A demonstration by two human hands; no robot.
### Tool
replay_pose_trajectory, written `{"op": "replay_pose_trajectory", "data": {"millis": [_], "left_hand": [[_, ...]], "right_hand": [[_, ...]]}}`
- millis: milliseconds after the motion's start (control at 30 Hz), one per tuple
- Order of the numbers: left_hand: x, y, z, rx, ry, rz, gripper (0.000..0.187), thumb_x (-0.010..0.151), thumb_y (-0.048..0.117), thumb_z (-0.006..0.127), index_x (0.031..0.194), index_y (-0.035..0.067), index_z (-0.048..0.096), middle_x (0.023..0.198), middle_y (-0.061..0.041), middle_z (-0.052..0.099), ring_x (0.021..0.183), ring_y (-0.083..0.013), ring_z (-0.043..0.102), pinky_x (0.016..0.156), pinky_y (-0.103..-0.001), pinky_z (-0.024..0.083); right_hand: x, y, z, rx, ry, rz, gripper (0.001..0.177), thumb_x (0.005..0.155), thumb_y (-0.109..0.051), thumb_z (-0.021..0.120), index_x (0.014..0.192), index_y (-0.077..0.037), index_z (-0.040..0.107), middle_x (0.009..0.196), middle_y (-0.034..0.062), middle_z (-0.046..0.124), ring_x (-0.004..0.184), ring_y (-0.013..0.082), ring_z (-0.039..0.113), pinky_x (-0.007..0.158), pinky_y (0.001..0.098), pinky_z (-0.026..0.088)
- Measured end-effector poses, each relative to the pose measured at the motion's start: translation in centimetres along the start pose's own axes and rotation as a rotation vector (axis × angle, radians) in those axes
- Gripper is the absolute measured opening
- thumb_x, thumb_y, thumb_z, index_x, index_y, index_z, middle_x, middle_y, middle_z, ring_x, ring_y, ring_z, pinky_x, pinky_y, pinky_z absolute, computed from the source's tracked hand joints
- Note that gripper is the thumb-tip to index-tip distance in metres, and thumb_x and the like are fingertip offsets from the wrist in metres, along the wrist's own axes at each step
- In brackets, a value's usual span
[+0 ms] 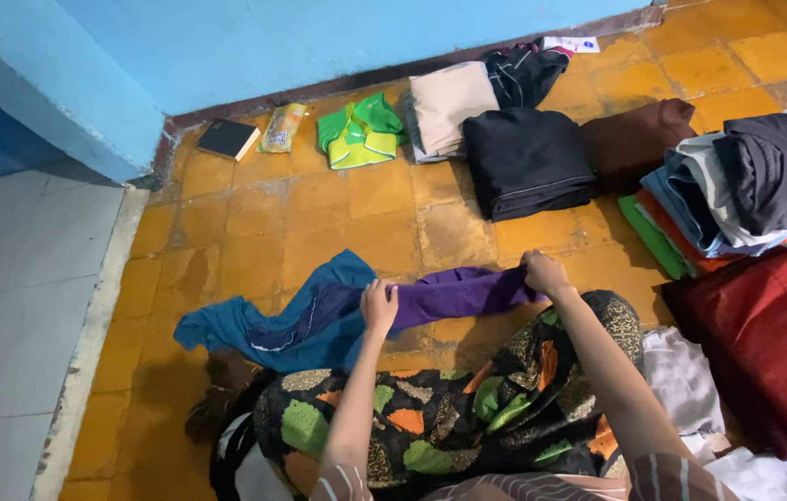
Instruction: Folding various items of clothing including t-shirts, shorts, and underwear on a tiled floor.
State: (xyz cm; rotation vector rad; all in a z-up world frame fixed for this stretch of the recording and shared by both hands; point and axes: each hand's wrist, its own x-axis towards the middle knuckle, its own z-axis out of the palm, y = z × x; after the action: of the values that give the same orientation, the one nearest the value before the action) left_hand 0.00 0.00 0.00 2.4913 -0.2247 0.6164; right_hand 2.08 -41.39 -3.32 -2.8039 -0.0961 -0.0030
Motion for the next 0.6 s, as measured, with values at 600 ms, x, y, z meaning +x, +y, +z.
{"op": "replay_pose_trajectory", "data": {"millis": [600], "left_hand": [[2.1, -6.0, -0.7, -0.359, -1.418, -0.525, 0.044, 0.092, 0.042, 0.060, 0.102, 0.000, 0.071, 0.082, -0.010, 0.072, 0.065, -0.0205, 0.070, 0.053, -0.035, 0.059]], "right_hand": [[0.3, -1.2, -5.4, 0.276, -0.507, 0.325, 0.038, 0.076, -0.040, 0.062, 0.078, -0.007, 0.081, 0.085, 0.0157, 0.082, 0.084, 0.0296, 0.077, 0.082, 0.0415, 0.058]]}}
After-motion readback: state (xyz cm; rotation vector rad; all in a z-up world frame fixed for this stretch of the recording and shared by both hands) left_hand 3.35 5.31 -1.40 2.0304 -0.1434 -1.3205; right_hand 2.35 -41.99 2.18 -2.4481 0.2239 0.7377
